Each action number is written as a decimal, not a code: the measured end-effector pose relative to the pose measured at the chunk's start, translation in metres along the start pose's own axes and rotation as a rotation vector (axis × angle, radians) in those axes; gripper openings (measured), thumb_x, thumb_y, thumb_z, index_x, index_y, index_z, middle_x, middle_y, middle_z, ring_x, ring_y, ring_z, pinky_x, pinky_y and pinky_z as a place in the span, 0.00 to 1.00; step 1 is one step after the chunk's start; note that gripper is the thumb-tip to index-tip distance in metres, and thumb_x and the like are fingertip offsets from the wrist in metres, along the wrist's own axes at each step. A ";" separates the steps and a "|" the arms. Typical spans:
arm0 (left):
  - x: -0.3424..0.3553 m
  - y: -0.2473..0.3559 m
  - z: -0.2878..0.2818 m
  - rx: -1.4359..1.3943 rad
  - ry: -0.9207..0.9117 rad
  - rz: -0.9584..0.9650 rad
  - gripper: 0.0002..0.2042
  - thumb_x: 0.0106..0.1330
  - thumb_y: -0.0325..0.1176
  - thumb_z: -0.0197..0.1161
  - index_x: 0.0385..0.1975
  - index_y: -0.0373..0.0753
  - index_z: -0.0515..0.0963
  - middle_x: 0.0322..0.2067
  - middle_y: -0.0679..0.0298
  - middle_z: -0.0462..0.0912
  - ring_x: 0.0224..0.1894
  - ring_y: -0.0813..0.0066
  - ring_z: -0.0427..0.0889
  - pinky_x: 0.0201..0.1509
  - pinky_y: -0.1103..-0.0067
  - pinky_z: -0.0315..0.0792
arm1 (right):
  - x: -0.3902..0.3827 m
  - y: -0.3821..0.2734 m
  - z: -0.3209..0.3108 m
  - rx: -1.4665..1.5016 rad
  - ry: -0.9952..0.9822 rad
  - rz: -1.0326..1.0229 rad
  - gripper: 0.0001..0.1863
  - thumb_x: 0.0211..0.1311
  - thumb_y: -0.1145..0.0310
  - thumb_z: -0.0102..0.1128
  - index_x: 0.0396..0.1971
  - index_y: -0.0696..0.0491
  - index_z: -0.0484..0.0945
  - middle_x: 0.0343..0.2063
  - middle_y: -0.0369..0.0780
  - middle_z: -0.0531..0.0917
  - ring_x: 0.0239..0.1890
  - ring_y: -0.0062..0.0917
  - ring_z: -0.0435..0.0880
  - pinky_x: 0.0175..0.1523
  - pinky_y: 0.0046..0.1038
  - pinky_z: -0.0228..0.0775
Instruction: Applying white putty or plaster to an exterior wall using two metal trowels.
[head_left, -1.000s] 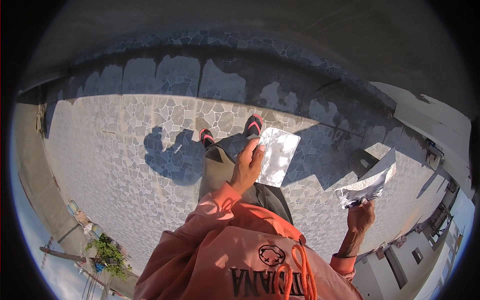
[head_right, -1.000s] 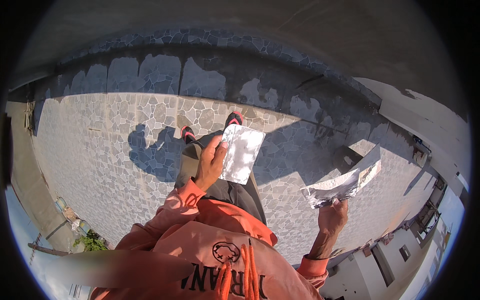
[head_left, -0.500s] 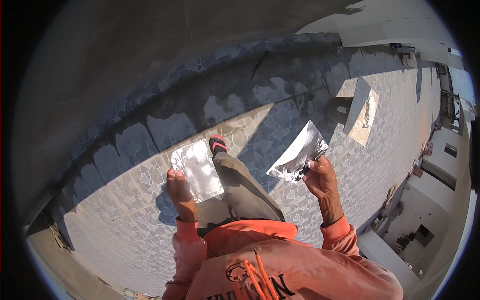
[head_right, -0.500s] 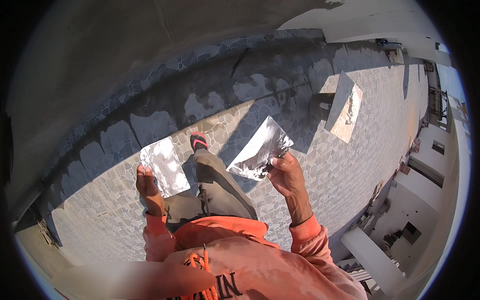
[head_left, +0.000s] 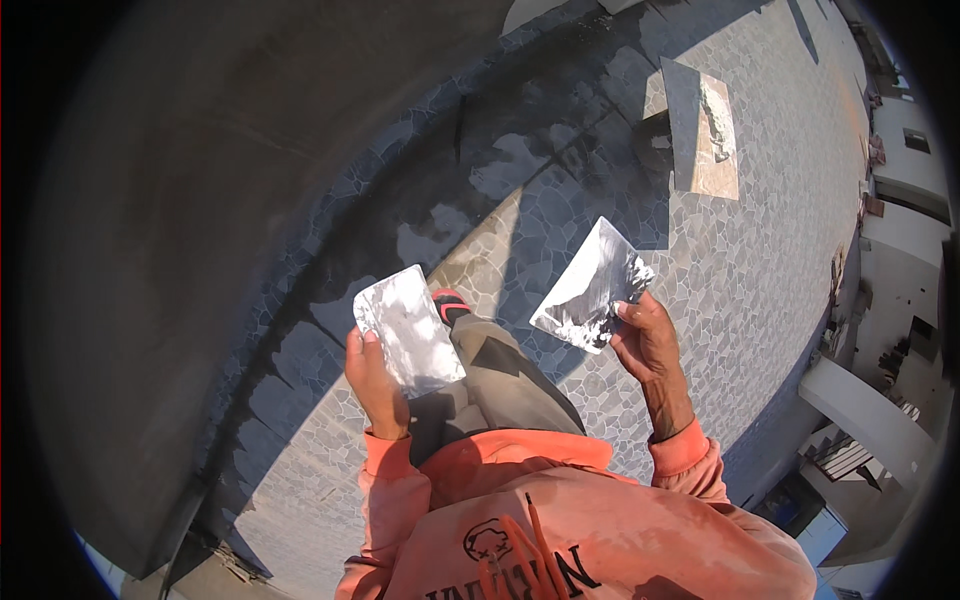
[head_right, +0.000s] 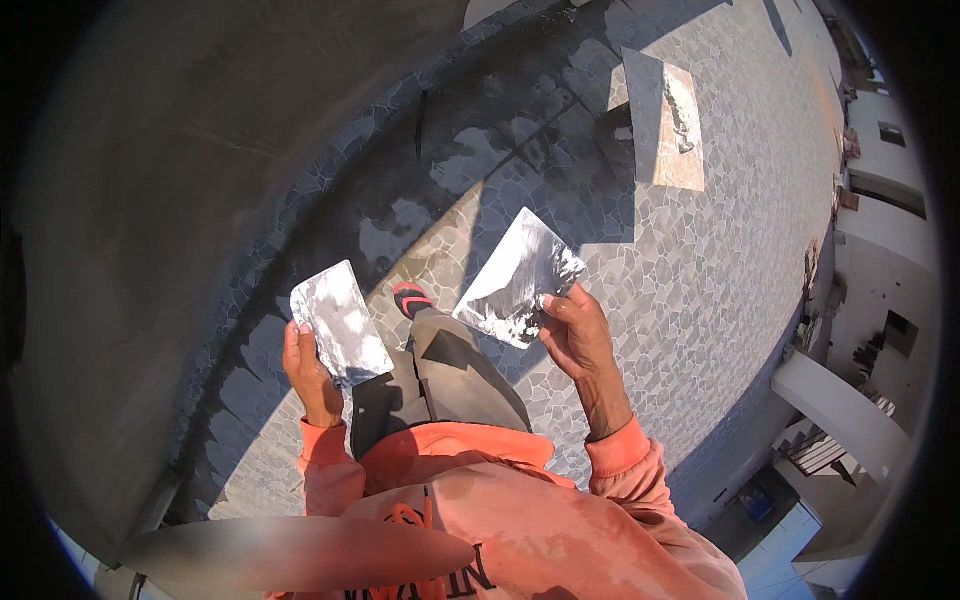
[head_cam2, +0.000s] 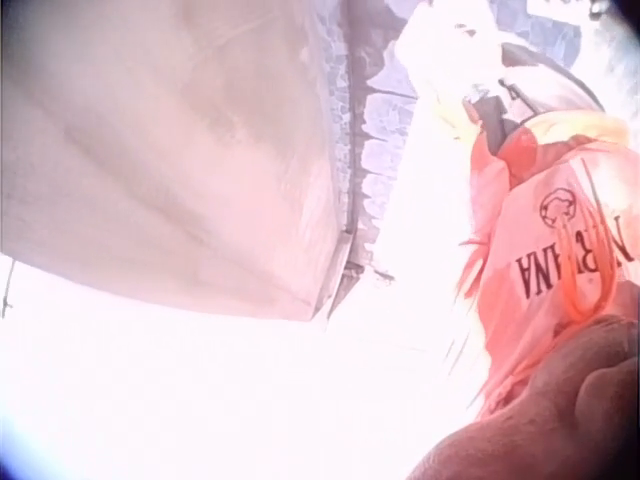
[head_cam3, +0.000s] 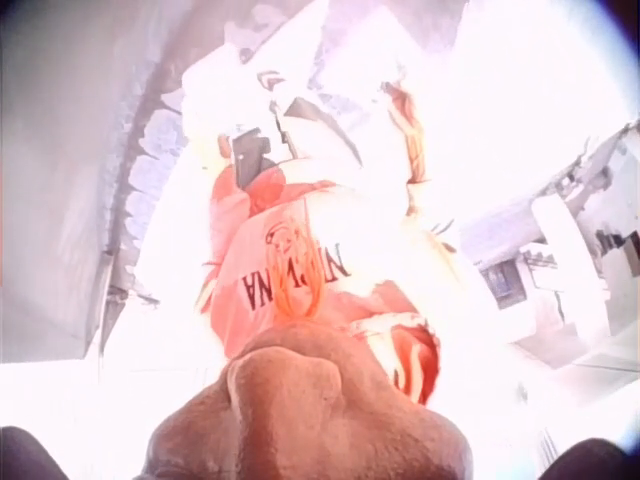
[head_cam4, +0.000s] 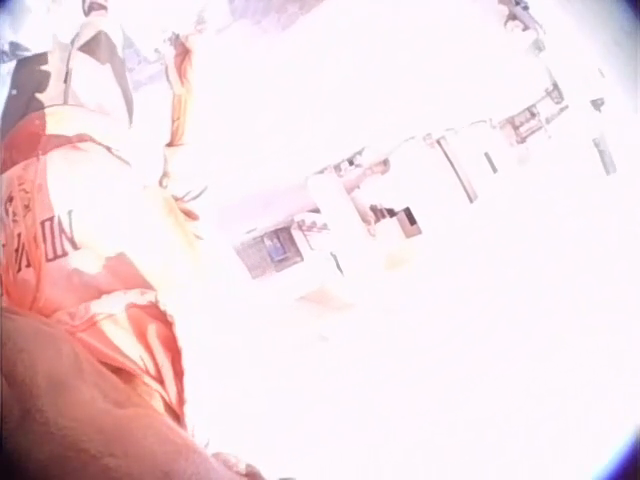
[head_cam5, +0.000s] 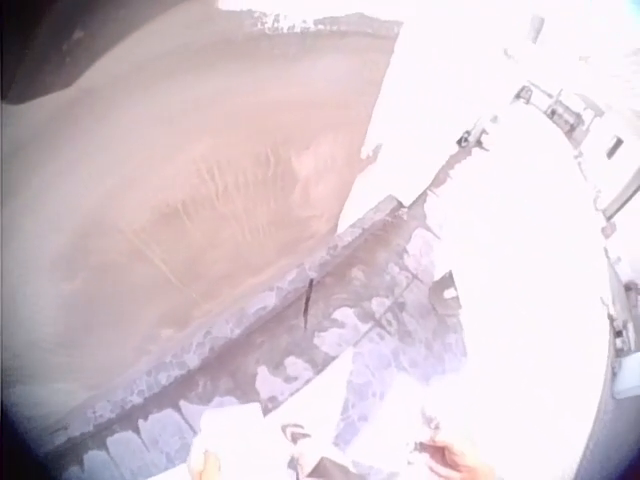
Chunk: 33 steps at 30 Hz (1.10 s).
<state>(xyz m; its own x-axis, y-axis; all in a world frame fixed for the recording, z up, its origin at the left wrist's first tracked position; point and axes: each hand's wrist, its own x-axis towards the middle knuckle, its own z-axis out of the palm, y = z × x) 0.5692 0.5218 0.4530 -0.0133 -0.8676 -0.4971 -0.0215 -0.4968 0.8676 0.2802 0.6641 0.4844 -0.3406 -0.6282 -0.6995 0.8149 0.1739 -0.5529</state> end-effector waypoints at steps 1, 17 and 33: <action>0.003 0.004 0.010 -0.059 -0.021 -0.088 0.13 0.72 0.33 0.47 0.47 0.32 0.73 0.40 0.65 0.79 0.40 0.82 0.77 0.45 0.84 0.70 | -0.005 -0.004 0.006 -0.009 0.020 -0.034 0.21 0.58 0.79 0.50 0.54 0.60 0.67 0.43 0.42 0.79 0.43 0.29 0.82 0.48 0.31 0.77; 0.070 0.099 0.241 -0.329 -0.797 -0.595 0.15 0.72 0.31 0.47 0.54 0.31 0.68 0.48 0.55 0.79 0.47 0.70 0.81 0.51 0.77 0.76 | 0.030 -0.112 0.067 -1.405 -0.274 -1.174 0.28 0.54 0.81 0.59 0.57 0.55 0.67 0.60 0.50 0.68 0.63 0.43 0.68 0.66 0.48 0.58; 0.116 0.149 0.517 0.136 -1.019 -0.422 0.14 0.69 0.29 0.47 0.50 0.32 0.71 0.39 0.65 0.78 0.38 0.81 0.76 0.44 0.83 0.71 | 0.086 -0.201 -0.113 -0.677 0.837 -0.309 0.16 0.68 0.72 0.45 0.52 0.59 0.72 0.21 0.36 0.74 0.23 0.15 0.65 0.30 0.23 0.61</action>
<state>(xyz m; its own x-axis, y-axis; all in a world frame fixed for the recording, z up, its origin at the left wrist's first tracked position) 0.0477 0.3590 0.5184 -0.7933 -0.1738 -0.5835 -0.3268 -0.6871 0.6489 0.0338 0.6611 0.4839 -0.9001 -0.0520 -0.4325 0.3044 0.6351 -0.7099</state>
